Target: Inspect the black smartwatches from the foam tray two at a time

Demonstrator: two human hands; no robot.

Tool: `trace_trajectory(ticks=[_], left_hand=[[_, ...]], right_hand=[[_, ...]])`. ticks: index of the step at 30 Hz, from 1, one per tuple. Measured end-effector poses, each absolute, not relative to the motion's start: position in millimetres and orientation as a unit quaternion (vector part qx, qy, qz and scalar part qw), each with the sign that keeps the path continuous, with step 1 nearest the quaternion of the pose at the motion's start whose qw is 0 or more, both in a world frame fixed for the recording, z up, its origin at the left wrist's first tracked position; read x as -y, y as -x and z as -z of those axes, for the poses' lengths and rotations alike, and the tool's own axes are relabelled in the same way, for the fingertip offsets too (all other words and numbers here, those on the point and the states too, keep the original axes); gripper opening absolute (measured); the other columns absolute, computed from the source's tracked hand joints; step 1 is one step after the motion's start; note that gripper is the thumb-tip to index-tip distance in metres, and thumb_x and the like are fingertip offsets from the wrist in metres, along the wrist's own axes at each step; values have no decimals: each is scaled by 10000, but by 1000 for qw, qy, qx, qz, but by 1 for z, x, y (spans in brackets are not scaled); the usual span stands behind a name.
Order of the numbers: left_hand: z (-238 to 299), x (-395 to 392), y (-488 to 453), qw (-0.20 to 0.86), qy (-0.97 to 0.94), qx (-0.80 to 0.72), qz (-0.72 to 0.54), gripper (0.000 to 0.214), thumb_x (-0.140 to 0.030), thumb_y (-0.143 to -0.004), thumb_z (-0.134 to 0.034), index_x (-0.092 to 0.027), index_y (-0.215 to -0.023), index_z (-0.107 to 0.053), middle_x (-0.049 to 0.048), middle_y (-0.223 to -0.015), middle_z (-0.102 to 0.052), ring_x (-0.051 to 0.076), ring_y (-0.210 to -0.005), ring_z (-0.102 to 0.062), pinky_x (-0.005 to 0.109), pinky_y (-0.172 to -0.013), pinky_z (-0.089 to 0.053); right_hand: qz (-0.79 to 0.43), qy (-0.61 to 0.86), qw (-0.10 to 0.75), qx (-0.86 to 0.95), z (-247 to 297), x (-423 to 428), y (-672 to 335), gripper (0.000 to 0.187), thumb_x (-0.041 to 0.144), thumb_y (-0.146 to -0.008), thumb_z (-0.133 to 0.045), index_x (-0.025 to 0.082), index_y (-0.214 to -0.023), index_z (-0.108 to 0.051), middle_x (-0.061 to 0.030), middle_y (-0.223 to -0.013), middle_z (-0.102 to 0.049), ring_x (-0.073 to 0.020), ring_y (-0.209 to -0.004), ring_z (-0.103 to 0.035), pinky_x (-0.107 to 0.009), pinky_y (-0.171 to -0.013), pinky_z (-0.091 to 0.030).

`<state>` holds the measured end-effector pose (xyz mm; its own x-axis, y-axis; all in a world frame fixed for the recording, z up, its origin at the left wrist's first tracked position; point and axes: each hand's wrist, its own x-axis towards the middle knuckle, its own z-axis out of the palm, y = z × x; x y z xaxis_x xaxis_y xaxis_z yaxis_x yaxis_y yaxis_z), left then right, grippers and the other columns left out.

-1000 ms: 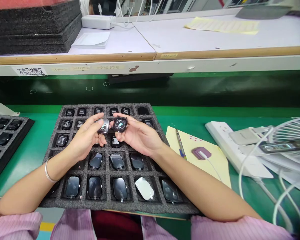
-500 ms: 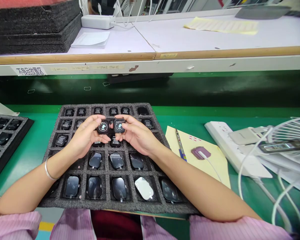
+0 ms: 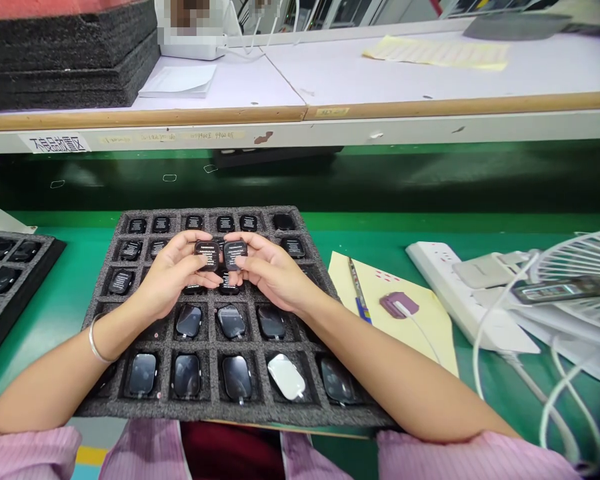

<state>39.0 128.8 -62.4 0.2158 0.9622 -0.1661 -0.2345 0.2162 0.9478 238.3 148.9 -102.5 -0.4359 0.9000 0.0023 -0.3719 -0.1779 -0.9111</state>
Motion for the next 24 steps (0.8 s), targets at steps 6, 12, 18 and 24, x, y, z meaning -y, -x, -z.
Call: trace_trajectory(ticks=[6,12,18,24], left_hand=[[63,-129,-40,646,-438,-434,-449,445,-173,-681,-750,-170,-1097,-594,-28,-888,-744,165,-613,-780,238,-626,-666],[65,-129,-40,631,-456,-438,-450,451,-185,-690,-777,-175,-1093,-575,-22,-906,-727,156,-606,-771,245,-619,-660],[68,-128,-40,620,-470,-434,-454,443,-230,-726,-824,-182,-1085,-569,-17,-902,-720,139,-583,-749,239,-594,-643],[68,-129,-41,620,-471,-431,-456,434,-229,-727,-834,-179,-1067,-570,-23,-892,-725,129,-563,-742,218,-569,-634]], right_hand=[[-703,283,448,474,103,-149,-239,410,228,-803,-835,210,-1170,-653,34,-854,-711,-129,-624,-690,-267,-604,-523],[-706,283,445,472,99,-147,-239,431,160,-753,-770,214,-1166,-660,40,-847,-708,-133,-635,-687,-272,-615,-517],[-703,289,443,475,99,-146,-238,419,160,-753,-757,215,-1157,-665,36,-840,-707,-139,-635,-689,-279,-609,-519],[-707,283,445,471,99,-146,-238,408,148,-746,-774,215,-1138,-681,39,-838,-715,-128,-632,-695,-261,-620,-519]])
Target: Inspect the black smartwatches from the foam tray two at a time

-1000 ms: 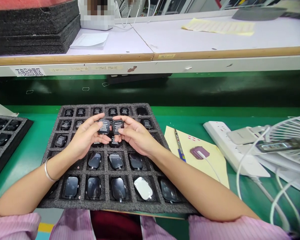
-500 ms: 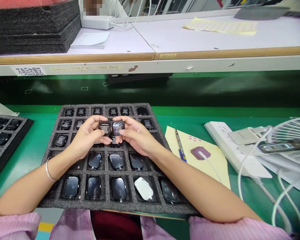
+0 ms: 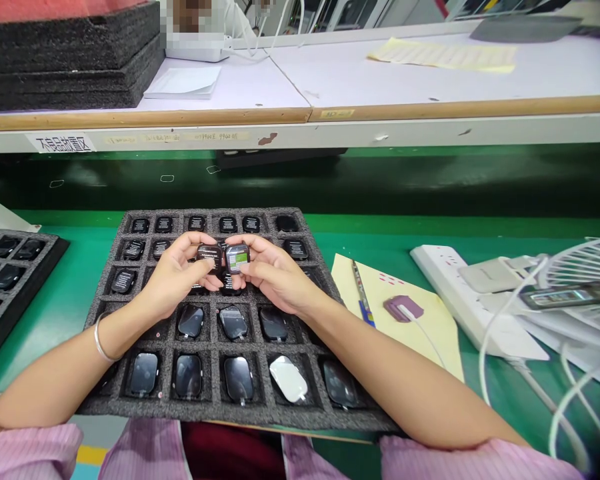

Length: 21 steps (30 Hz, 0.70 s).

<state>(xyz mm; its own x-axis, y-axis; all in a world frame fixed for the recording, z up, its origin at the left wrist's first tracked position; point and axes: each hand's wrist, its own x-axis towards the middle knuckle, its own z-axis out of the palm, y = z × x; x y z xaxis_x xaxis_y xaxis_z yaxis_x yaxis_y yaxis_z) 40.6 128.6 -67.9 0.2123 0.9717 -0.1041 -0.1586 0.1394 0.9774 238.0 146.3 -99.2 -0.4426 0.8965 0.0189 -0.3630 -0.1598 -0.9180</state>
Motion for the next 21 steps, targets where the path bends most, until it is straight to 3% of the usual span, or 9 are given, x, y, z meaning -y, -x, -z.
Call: trace_trajectory(ticks=[10,15,21], left_hand=[[67,-128,-40,625,-462,-431,-459,446,-240,-734,-845,-176,-1078,-568,2,-937,-747,130,-574,-745,228,-581,-643],[68,-128,-39,629,-463,-427,-456,445,-251,-752,-851,-179,-1087,-567,6,-928,-747,133,-580,-743,238,-592,-641],[70,-128,-39,633,-453,-428,-460,396,-215,-814,-763,-186,-1160,-572,18,-959,-744,140,-604,-750,263,-623,-644]], right_hand=[[-724,294,444,438,98,-148,-239,461,176,-741,-785,222,-1181,-655,-8,-945,-746,-134,-635,-640,-295,-626,-519],[-728,287,445,436,98,-148,-239,459,175,-736,-798,224,-1170,-659,15,-893,-723,-130,-637,-639,-284,-620,-519],[-722,291,439,448,98,-148,-239,436,185,-757,-779,230,-1173,-655,1,-931,-732,-137,-639,-639,-308,-634,-538]])
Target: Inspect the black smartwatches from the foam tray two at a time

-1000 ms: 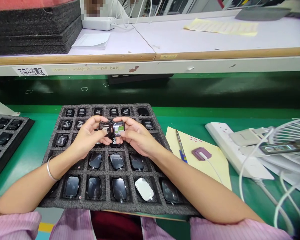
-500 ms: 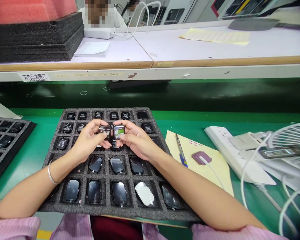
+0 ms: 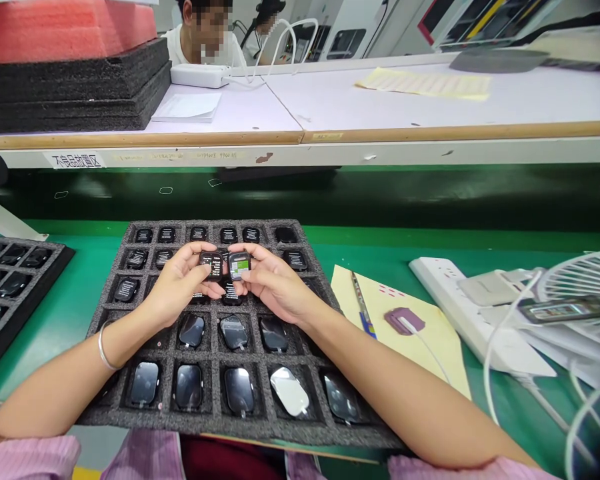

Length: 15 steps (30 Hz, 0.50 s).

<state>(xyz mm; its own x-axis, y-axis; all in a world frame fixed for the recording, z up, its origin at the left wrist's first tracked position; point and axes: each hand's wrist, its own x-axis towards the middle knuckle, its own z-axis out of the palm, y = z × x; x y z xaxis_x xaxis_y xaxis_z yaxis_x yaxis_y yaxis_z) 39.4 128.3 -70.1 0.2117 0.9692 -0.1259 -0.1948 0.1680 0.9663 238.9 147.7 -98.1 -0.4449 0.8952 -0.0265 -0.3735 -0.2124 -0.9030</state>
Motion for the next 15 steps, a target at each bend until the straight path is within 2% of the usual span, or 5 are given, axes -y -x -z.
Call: trace_trajectory(ticks=[7,15], left_hand=[[66,-129,-40,657,-410,-422,-472,387,-226,-842,-611,-140,-1218,-577,57,-891,-756,179,-612,-765,286,-629,-648],[66,-127,-40,636,-440,-428,-468,420,-194,-757,-726,-175,-1158,-600,0,-897,-731,151,-604,-754,267,-631,-647]], right_hand=[[-724,295,444,439,97,-148,-239,460,199,-733,-805,226,-1165,-650,8,-897,-725,-128,-621,-623,-292,-629,-528],[-718,305,441,445,96,-147,-239,455,205,-737,-805,232,-1165,-655,0,-910,-732,-141,-635,-623,-311,-637,-532]])
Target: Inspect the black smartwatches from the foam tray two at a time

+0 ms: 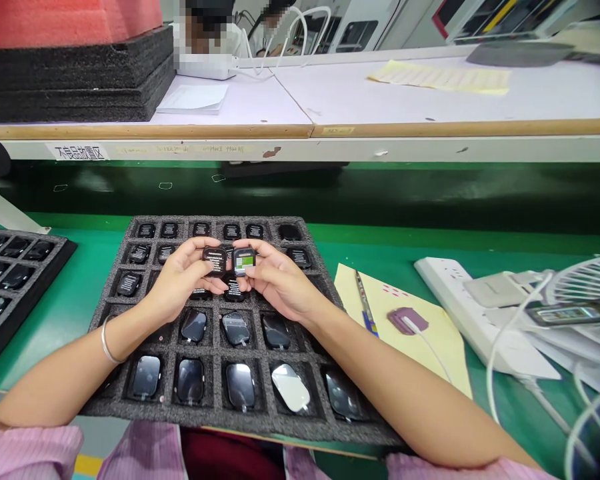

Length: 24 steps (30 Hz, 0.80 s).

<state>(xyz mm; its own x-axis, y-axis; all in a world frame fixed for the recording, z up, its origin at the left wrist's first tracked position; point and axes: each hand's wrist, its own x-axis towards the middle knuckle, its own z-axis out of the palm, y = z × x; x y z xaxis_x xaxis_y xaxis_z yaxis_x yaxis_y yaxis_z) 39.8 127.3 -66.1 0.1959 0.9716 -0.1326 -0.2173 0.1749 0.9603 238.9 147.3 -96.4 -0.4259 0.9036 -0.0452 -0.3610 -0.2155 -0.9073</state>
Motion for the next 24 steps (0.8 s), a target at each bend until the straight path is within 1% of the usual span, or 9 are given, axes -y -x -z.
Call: trace_trajectory(ticks=[4,11,16,19,22,24], left_hand=[[67,-127,-40,629,-450,-430,-465,419,-189,-746,-758,-186,-1132,-595,-7,-888,-733,147,-599,-750,258,-613,-641],[65,-127,-40,631,-444,-432,-467,475,-235,-714,-776,-166,-1142,-582,18,-933,-755,137,-595,-745,247,-610,-640],[65,-127,-40,622,-445,-429,-481,532,-158,-656,-759,-173,-1156,-578,-1,-925,-742,139,-634,-759,236,-637,-633],[67,-127,-40,623,-448,-426,-479,542,-132,-658,-772,-180,-1157,-566,6,-939,-758,138,-628,-761,234,-645,-632],[68,-128,-39,629,-445,-429,-471,473,-228,-739,-796,-173,-1154,-576,24,-915,-772,158,-624,-770,251,-642,-644],[68,-128,-40,636,-439,-428,-469,427,-335,-804,-783,-167,-1144,-588,31,-867,-772,177,-621,-774,269,-633,-651]], right_hand=[[-717,302,438,451,97,-147,-239,449,207,-740,-800,234,-1164,-654,-1,-918,-740,-142,-632,-629,-313,-632,-531],[-723,296,441,442,96,-147,-239,461,203,-731,-812,228,-1163,-653,4,-905,-740,-131,-622,-633,-285,-625,-511],[-719,301,440,445,96,-147,-239,486,184,-727,-809,231,-1181,-641,1,-919,-740,-133,-633,-629,-287,-631,-508],[-713,296,444,455,98,-147,-238,547,140,-702,-822,236,-1204,-627,10,-935,-741,-125,-651,-635,-272,-644,-508],[-705,297,451,460,100,-148,-237,554,133,-688,-855,236,-1179,-619,24,-922,-738,-107,-632,-621,-251,-636,-502],[-707,304,450,454,101,-148,-236,481,204,-736,-859,230,-1154,-623,22,-895,-731,-106,-605,-608,-252,-614,-494]])
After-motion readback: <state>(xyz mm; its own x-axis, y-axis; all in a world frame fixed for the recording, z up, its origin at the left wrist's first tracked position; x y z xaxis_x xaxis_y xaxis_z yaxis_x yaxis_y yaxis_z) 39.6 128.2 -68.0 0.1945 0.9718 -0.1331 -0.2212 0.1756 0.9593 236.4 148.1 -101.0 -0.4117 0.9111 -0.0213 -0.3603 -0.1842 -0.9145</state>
